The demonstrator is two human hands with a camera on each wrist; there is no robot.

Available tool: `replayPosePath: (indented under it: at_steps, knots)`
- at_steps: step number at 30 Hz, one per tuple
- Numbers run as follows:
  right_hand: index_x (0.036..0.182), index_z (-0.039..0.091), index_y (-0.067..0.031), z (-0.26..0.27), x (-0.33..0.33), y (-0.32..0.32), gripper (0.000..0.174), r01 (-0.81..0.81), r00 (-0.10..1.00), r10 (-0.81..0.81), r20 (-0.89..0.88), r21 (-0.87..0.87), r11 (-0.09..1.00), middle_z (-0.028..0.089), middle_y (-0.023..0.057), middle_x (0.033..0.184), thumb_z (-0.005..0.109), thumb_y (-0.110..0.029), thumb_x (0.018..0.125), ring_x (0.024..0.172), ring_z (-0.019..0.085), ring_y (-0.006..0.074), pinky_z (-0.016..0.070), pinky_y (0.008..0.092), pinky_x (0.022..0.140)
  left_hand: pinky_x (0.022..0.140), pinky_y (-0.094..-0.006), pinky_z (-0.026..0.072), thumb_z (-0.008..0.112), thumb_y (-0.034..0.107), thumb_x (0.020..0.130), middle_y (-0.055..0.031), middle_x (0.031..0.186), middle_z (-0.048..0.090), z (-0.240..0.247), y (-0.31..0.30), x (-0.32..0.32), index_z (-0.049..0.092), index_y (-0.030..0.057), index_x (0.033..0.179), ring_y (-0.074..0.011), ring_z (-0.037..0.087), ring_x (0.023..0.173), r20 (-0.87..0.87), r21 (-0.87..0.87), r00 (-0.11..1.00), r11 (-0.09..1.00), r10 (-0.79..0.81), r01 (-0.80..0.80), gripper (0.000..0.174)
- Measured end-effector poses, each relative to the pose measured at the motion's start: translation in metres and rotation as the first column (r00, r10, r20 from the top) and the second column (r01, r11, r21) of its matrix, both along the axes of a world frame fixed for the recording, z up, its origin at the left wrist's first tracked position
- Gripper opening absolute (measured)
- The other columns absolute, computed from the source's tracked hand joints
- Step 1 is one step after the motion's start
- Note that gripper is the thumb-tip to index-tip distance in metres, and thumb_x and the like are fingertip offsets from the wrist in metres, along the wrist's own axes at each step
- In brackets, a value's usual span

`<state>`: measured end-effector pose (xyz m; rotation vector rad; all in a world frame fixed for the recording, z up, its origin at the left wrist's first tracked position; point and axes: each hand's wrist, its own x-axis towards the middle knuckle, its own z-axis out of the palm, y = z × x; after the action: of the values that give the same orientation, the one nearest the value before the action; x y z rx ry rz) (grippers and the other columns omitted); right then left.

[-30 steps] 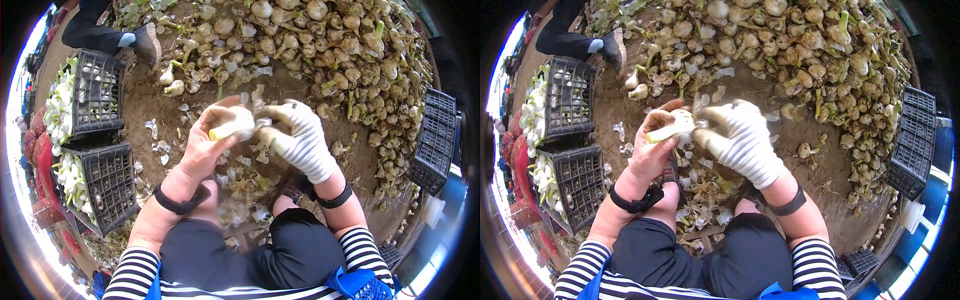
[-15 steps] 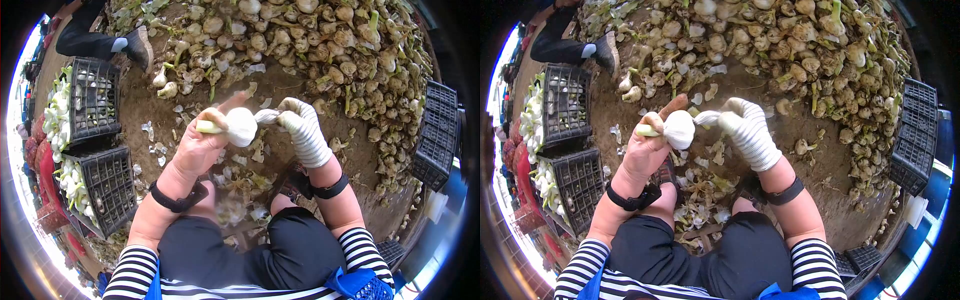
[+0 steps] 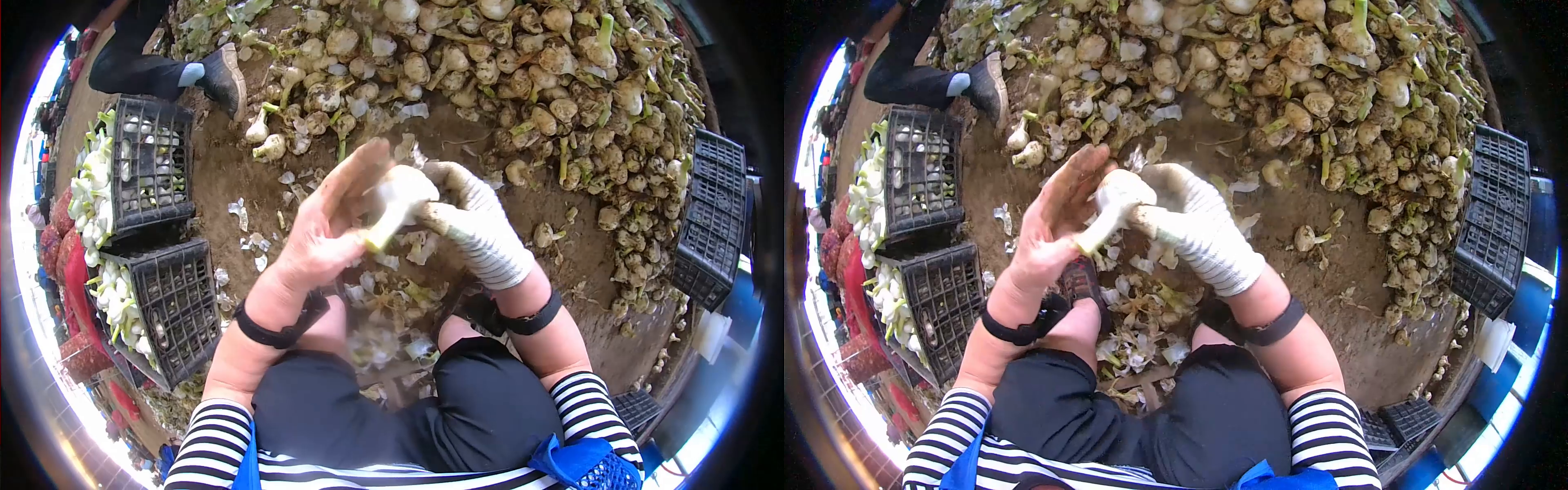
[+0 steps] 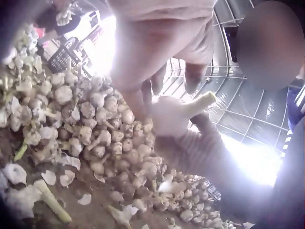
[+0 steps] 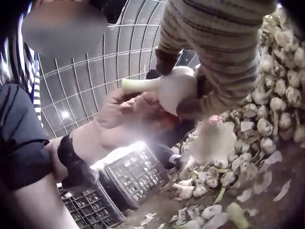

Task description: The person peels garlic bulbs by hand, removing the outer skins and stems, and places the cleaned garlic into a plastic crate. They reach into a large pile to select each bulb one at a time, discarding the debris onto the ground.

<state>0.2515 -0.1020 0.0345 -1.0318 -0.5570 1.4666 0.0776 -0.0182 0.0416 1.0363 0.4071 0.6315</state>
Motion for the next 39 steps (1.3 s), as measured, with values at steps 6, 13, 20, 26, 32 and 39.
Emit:
replayPosePath:
  at_steps: [6,13,20,26,32,39]
  knots:
    - [0.109,0.058,-0.0002,0.001,0.012,-0.008,0.043,-0.205,0.720,0.129,0.682,0.031,0.978,0.061,0.0088,0.094,0.069,-0.016,0.071,0.087,0.058,0.0180,0.0468,0.0294,0.077,0.078,-0.0227,0.0507,0.070,-0.001,0.074,-0.0073,0.099,0.063,0.012,0.006,-0.001,0.055,-0.0060,0.112,-0.0107,0.061,0.088,-0.562,0.267,0.826,0.936,-0.043,0.230,0.041]
    - [0.108,0.060,0.0005,-0.003,0.020,-0.018,0.048,-0.312,0.688,0.263,0.676,-0.051,0.949,0.060,0.0111,0.084,0.071,-0.018,0.065,0.081,0.059,0.0210,0.0469,0.0303,0.073,0.057,-0.0172,0.0457,0.063,0.000,0.077,-0.0010,0.076,0.064,0.009,0.001,0.002,0.066,-0.0068,0.092,-0.0024,0.055,0.066,-0.586,0.010,0.797,0.983,-0.144,0.185,0.016]
    - [0.103,0.062,0.0007,0.014,0.014,-0.012,0.045,-0.341,0.469,0.291,0.834,-0.133,0.931,0.061,0.0144,0.086,0.071,-0.021,0.065,0.079,0.061,0.0253,0.0480,0.0324,0.072,0.062,-0.0248,0.0505,0.066,0.006,0.076,-0.0129,0.074,0.067,0.005,-0.006,-0.001,0.067,-0.0015,0.093,-0.0134,0.065,0.066,-0.586,0.448,0.811,0.836,0.007,0.316,0.019]
    - [0.098,0.063,-0.0003,0.015,0.014,0.004,0.043,-0.384,0.380,0.298,0.876,-0.143,0.912,0.061,0.0158,0.084,0.071,-0.024,0.064,0.081,0.060,0.0268,0.0476,0.0333,0.072,0.060,-0.0245,0.0490,0.067,0.002,0.074,-0.0147,0.079,0.067,-0.003,-0.005,-0.008,0.067,-0.0005,0.094,-0.0148,0.064,0.065,-0.545,0.530,0.835,0.803,0.075,0.273,0.020]
    - [0.102,0.058,-0.0015,0.005,0.012,0.001,0.048,-0.337,0.837,0.361,0.412,-0.133,0.932,0.062,0.0069,0.092,0.076,-0.021,0.063,0.088,0.059,0.0164,0.0464,0.0283,0.079,0.053,-0.0217,0.0459,0.060,0.003,0.072,-0.0049,0.062,0.061,-0.003,0.003,-0.006,0.061,-0.0008,0.070,-0.0074,0.055,0.056,-0.491,0.594,0.803,0.804,0.338,0.024,0.005]
    - [0.111,0.049,-0.0072,-0.010,-0.007,0.005,0.051,-0.023,0.985,-0.007,0.171,0.175,0.984,0.056,0.0071,0.112,0.073,-0.003,0.066,0.105,0.055,0.0201,0.0459,0.0340,0.089,0.086,-0.0332,0.0483,0.046,0.044,0.092,-0.0079,0.110,0.059,-0.018,0.023,-0.022,0.049,0.0020,0.122,-0.0172,0.060,0.093,-0.402,-0.429,0.914,0.892,-0.049,-0.141,0.052]
